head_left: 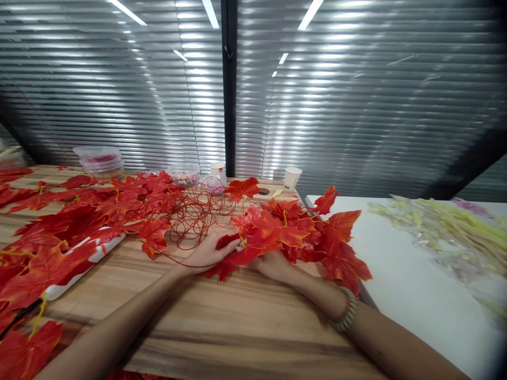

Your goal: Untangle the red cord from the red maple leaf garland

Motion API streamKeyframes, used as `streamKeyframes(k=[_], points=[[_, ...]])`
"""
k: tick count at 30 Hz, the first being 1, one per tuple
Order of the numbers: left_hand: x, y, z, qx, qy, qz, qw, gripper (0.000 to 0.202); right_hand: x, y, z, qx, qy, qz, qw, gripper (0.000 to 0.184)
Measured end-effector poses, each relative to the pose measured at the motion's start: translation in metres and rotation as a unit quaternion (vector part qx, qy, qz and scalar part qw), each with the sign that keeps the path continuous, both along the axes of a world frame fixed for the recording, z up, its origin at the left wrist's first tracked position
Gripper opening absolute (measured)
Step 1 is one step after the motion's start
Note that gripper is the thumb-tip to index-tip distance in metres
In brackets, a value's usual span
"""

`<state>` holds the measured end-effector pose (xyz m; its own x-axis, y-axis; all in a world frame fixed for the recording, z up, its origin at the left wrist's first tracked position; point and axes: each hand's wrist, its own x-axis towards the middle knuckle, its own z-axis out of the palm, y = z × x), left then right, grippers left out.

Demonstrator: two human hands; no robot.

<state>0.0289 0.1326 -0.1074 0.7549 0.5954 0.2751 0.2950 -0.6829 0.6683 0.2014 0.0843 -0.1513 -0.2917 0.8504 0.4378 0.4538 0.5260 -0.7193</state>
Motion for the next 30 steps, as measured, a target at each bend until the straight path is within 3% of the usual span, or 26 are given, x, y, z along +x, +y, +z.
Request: streamKeyframes(k=[12,18,22,30], points=[[0.002,-0.006,0.006,-0.083,-0.030,0.022,0.996,0.030,0.000,0.000,-0.003,-0.016,0.008,-0.016,1.000,0.019],[0.001,-0.004,0.003,-0.054,-0.032,0.025,0.998,0.027,-0.002,-0.001,-0.001,-0.045,0.039,-0.014,0.998,0.020],[0.001,0.000,0.000,-0.022,-0.025,0.029,0.999,0.027,-0.005,-0.002,0.005,-0.025,0.049,0.025,0.998,0.023],[0.002,-0.001,0.001,-0.051,-0.032,0.032,0.998,0.028,-0.006,0.000,0.004,-0.016,0.035,0.006,0.999,0.019]])
